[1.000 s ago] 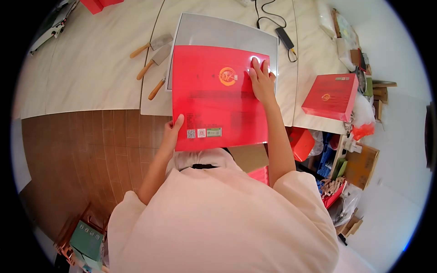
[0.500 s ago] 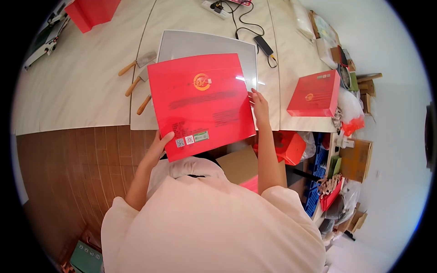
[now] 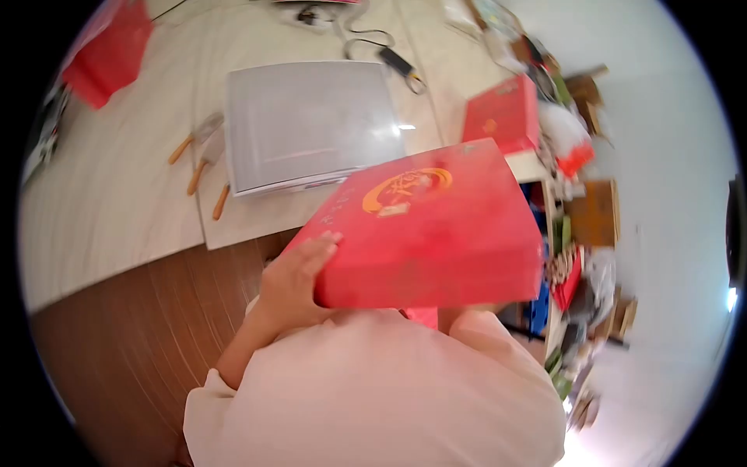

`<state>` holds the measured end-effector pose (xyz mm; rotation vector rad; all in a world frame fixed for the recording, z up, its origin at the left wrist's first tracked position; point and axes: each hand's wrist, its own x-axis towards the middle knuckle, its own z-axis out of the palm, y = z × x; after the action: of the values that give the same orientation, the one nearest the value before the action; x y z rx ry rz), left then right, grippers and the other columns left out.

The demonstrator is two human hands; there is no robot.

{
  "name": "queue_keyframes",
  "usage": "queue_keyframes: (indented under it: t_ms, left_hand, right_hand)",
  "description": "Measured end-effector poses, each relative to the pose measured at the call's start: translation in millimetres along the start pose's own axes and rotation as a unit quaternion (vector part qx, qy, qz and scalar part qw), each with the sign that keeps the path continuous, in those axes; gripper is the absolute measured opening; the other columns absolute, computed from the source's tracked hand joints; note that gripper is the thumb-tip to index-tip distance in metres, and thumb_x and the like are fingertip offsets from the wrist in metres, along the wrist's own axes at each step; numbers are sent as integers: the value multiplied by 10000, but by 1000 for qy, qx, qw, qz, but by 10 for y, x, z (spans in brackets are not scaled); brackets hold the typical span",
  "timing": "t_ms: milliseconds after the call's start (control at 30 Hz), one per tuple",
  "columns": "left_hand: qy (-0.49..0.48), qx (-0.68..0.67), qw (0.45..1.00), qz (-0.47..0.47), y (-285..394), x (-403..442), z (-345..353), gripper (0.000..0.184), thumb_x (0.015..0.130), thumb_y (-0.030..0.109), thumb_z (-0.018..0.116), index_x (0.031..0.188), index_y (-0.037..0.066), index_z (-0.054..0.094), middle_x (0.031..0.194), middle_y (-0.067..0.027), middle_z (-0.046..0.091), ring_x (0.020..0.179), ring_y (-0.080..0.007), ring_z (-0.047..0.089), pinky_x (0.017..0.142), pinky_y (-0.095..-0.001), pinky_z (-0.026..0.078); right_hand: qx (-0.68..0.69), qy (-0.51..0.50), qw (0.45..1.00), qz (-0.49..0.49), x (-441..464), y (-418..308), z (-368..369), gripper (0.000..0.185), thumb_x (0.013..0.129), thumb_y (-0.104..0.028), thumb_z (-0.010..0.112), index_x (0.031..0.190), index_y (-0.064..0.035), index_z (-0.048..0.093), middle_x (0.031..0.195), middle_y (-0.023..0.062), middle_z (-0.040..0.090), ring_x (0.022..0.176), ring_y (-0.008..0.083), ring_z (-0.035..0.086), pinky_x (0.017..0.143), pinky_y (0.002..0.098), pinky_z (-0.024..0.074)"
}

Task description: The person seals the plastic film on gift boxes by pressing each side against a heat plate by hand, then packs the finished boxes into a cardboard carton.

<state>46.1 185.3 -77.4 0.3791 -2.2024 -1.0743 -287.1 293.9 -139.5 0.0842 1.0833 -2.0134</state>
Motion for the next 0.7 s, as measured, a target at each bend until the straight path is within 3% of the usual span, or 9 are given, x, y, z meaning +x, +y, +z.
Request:
queue_keyframes:
  t_ms: [33,100,133,233,267,400,533,700]
  left_hand:
    - [-21,-18,999,21,36,55,36,593,670,228,753,1171,46,495,1245,-94,569,1125,-286,561,944,-405,467]
    - [-77,132,966,207,144,200,82,412,794,222,633,1162,86,508,1247,-81,569,1132,-227,565,941,-362,470]
    - [-97,194,940,264,176,247,93,320,888,215,513,1192,121,471,1252,-46,570,1137,-177,561,964,-337,450]
    - [-81,217,884,407,261,361,258,321,898,222,524,1198,136,450,1261,-7,566,1148,-150,549,998,-323,413]
    - [-83,221,872,429,295,406,305,283,920,240,502,1188,162,459,1267,44,558,1147,-106,538,1031,-300,363]
    - [-39,185,832,521,253,629,586,282,915,305,492,1189,243,475,1260,121,547,1117,-51,528,1031,-278,331]
    - [-48,169,795,581,343,914,778,298,914,354,493,1208,313,471,1243,142,535,1109,-51,502,1025,-302,320]
    - [-58,116,755,643,493,1275,1225,298,917,385,491,1205,313,470,1234,124,539,1135,-94,490,1039,-335,294]
  right_hand:
    - [34,-10,999,-20,-136,-115,-64,510,979,-413,383,1183,27,539,1040,106,626,925,203,571,841,299,443]
    - [70,-11,995,-75,-421,-287,-175,505,979,-411,385,1180,26,540,1042,107,625,928,206,570,843,300,442]
    - [86,-10,991,-104,-564,-352,-218,503,979,-410,387,1178,26,540,1043,108,624,929,208,569,844,300,441]
    - [111,27,975,-189,-1003,-500,-418,495,979,-406,391,1172,24,542,1046,109,622,934,213,568,846,302,439]
    - [115,46,968,-219,-1148,-543,-498,492,979,-405,392,1171,23,542,1047,109,621,936,214,567,846,302,438]
    - [136,124,926,-329,-1688,-668,-822,482,979,-400,397,1164,21,544,1051,110,618,942,221,565,849,304,436]
    - [159,202,871,-418,-2086,-760,-1147,472,979,-395,402,1157,19,545,1055,112,615,949,228,563,852,306,433]
    - [182,283,800,-497,-2391,-947,-1535,460,979,-389,408,1148,16,547,1060,113,612,957,236,561,855,309,430]
